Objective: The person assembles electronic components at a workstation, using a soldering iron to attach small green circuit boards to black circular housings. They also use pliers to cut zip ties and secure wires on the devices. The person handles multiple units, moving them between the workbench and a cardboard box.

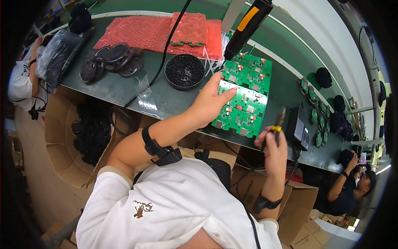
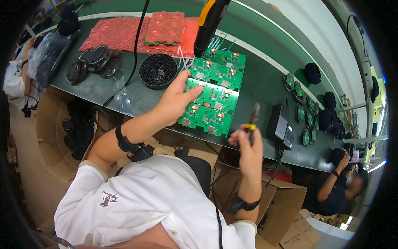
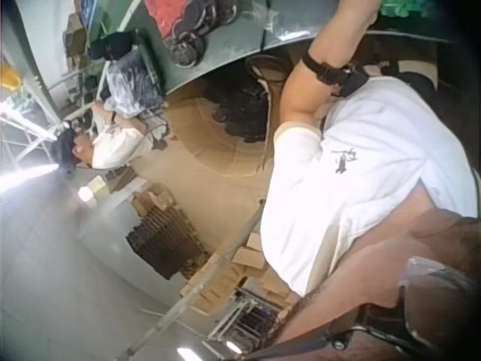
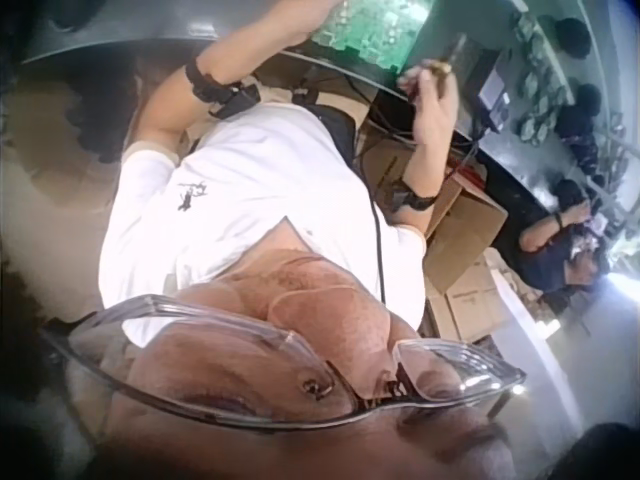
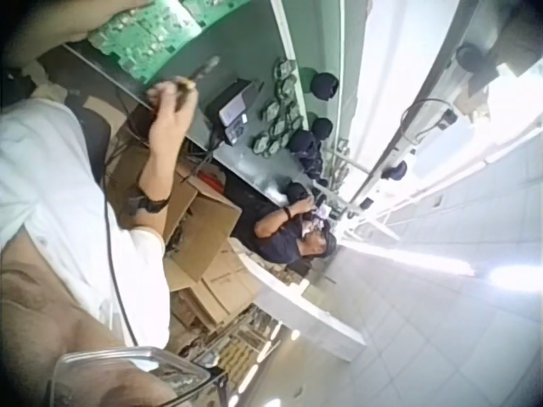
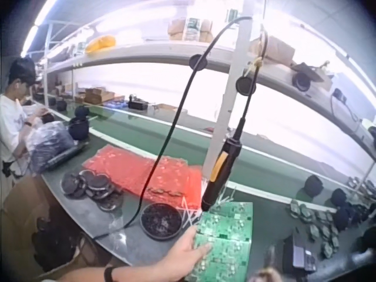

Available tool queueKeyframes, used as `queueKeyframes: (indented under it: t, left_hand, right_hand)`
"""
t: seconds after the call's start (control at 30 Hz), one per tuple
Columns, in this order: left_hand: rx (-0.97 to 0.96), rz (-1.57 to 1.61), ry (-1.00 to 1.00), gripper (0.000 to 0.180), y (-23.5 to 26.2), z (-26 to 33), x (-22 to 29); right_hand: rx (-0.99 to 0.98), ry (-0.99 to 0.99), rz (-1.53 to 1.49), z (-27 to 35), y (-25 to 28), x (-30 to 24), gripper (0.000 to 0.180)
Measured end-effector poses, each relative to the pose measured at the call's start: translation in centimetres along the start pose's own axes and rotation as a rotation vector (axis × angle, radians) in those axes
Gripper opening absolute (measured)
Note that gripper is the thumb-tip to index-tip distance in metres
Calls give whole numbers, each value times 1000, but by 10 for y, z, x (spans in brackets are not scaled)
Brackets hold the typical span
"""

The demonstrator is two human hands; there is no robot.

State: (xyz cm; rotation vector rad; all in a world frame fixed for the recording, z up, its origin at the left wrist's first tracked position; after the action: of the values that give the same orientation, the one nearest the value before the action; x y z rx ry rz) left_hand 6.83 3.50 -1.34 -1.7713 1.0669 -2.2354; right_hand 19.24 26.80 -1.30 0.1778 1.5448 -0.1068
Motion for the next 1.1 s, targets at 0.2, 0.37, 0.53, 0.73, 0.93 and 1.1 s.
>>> queueKeyframes:
  t: [0.2, 0.37, 0.53, 0.73, 0.93, 1.1]
  left_hand:
    - [-23, -198, -176, 43, 4, -3, -6]
    - [-57, -180, -183, 37, 2, -2, -9]
    - [-67, -128, -200, 39, -4, -4, -7]
    - [42, -413, -343, 35, 0, -7, -12]
    - [65, -468, -240, 36, 3, -8, -17]
    - [-20, -52, -19, 34, -6, -13, -33]
  right_hand:
    - [-104, -65, 41, 47, -32, 2, 43]
    - [3, -56, 49, 53, -35, -5, 43]
    - [12, -72, 74, 54, -30, 0, 41]
    - [10, -64, 72, 54, -31, 6, 26]
    - [-72, -131, -241, 59, -37, 13, 16]
    - [-322, -184, -978, 56, -54, 18, 19]
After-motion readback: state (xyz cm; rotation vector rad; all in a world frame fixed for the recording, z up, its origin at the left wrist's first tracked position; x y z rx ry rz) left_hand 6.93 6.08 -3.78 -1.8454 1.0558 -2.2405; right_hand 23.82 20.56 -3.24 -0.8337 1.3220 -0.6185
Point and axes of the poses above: each hand's wrist, its own z-axis away from the middle knuckle, its own y-axis out of the back of the hand, x = y × z, the point moved 3 cm from there along -z, towards the middle knuckle, and after that the axes turned 7 degrees about y, right-handed, at the moved point
